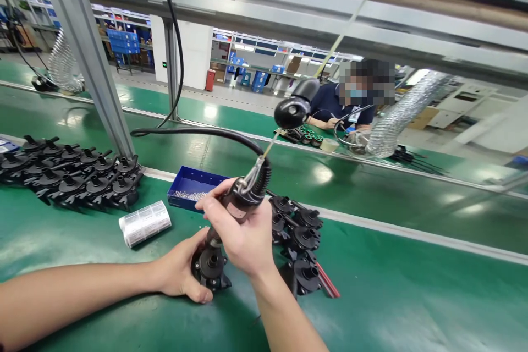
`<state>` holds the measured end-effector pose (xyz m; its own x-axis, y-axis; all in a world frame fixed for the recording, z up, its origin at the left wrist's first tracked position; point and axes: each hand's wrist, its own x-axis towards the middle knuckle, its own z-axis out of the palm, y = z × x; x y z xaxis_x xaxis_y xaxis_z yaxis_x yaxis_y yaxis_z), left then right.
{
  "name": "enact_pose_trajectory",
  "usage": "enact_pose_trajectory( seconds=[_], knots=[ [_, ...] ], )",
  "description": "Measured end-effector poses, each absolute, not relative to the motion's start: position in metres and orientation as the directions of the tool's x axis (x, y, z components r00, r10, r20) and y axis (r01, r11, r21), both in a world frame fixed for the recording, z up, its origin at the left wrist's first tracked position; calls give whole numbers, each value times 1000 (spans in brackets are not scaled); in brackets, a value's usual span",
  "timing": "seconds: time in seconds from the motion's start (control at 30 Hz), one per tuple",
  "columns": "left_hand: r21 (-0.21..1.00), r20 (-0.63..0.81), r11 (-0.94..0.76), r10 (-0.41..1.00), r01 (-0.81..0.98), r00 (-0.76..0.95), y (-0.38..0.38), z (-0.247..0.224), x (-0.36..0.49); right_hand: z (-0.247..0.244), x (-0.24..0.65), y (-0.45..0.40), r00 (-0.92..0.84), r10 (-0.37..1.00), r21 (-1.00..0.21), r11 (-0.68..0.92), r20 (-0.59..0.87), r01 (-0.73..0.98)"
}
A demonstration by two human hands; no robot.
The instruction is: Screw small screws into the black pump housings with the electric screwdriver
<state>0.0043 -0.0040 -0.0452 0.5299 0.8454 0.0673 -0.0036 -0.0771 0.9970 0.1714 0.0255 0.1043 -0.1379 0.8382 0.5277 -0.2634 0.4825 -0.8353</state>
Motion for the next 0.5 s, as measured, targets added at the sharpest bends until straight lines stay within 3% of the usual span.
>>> enact_pose_trajectory(
  seconds=[0.3,0.5],
  knots=[
    [998,19,-44,865,39,502,-9,-32,8,93,160,23,-134,887,-864,381,442,-329],
    [999,-19,-1,860,38,510,-9,-27,9,101,155,20,-172,848,-833,419,501,-362]
  ],
)
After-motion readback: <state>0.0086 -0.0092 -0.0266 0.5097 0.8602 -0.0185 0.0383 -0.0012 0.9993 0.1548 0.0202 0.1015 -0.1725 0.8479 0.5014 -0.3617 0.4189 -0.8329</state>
